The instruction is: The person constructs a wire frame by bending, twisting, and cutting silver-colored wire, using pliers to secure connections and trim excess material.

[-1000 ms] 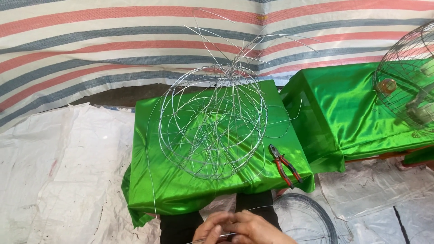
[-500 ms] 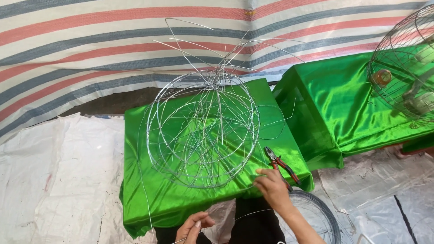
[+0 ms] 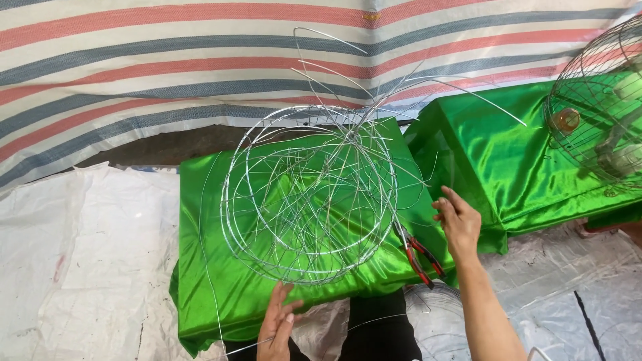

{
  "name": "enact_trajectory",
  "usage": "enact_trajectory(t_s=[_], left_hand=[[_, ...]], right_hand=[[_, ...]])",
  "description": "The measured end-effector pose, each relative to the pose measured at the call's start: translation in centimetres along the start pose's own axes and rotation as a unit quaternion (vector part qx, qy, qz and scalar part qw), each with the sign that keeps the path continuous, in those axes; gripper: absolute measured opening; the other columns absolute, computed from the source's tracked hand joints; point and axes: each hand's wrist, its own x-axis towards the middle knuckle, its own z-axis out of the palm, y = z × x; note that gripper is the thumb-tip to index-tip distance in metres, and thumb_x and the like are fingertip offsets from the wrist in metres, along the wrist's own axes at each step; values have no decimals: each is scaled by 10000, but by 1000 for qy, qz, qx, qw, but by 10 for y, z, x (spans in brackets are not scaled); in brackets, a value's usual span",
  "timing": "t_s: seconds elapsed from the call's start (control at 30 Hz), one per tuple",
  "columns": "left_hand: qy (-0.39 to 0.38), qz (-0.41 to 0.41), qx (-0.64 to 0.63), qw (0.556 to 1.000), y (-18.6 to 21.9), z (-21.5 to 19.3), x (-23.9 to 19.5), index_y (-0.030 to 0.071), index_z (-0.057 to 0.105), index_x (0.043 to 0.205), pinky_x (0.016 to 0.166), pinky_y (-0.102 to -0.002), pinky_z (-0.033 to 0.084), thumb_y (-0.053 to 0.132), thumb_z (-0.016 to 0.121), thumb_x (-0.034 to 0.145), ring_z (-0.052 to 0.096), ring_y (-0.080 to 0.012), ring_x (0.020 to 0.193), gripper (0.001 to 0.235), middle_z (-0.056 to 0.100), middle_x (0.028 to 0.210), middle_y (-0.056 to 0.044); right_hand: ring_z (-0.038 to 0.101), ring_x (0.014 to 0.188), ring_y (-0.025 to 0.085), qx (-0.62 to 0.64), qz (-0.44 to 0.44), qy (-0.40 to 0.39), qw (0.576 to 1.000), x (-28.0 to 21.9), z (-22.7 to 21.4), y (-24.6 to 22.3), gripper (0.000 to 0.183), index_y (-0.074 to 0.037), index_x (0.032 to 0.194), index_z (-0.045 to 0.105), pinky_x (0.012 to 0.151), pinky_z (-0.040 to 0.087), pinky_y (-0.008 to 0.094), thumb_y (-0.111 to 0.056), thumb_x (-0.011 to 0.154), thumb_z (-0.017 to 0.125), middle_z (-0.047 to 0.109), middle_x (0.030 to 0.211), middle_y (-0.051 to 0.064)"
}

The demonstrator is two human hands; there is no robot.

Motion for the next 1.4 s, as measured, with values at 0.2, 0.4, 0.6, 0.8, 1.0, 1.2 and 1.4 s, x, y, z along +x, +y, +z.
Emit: enact_trajectory(t_s=[0.2, 0.4, 0.6, 0.8, 1.0, 1.2, 1.4], left_hand=[[-23, -6, -25, 999, 7, -2, 3, 236, 222, 1610, 1014, -468, 557, 47, 498, 907, 642, -297, 1232, 779, 264, 1687, -156], [-6, -22, -56, 998, 6, -3, 5, 189, 234, 1601, 961, -442, 579, 53, 504, 914, 641, -298, 1215, 751, 226, 1697, -135], [-9, -48, -51, 998, 21, -2, 7, 233, 227, 1603, 927, -406, 588, 42, 487, 918, 645, -279, 1173, 757, 215, 1708, -89], [5, -45, -65, 997, 22, -4, 15, 259, 176, 1614, 915, -410, 577, 60, 529, 899, 631, -297, 1173, 821, 188, 1719, -47], [20, -74, -68, 995, 32, 0, 13, 269, 239, 1603, 933, -428, 573, 81, 536, 899, 617, -310, 1217, 787, 212, 1724, 0], [21, -80, -42, 996, 47, 8, 10, 301, 227, 1601, 945, -424, 572, 84, 494, 917, 614, -281, 1213, 766, 189, 1731, 22], [16, -78, -53, 995, 43, 9, 12, 287, 245, 1596, 943, -443, 568, 62, 505, 907, 616, -290, 1202, 770, 175, 1732, 20]], right_hand=[[768, 910, 102, -275, -70, -133, 949, 77, 38, -9, 281, -236, 1242, 768, 806, 564, 305, -237, 976, 676, 809, 965, -7], [693, 741, 328, -600, -46, -224, 767, 86, 85, -65, 209, -164, 843, 738, 637, 501, 374, -230, 895, 547, 727, 863, 71], [773, 918, 249, -642, -91, -188, 738, 87, 84, -73, 336, -487, 1256, 712, 632, 557, 329, -274, 1043, 564, 773, 1113, -103], [726, 720, 332, -635, -117, -184, 741, 91, 82, -66, 262, -134, 814, 761, 587, 572, 395, -121, 953, 539, 739, 822, 58], [619, 612, 284, -625, -99, -203, 747, 90, 79, -63, 231, -57, 695, 661, 527, 529, 381, 99, 715, 491, 675, 699, 72], [601, 604, 281, -629, -91, -198, 746, 90, 70, -52, 260, -38, 660, 632, 489, 502, 374, 150, 688, 453, 642, 686, 97], [630, 595, 263, -659, -106, -209, 714, 90, 76, -55, 241, -85, 692, 646, 507, 499, 349, 108, 733, 509, 668, 685, 27]])
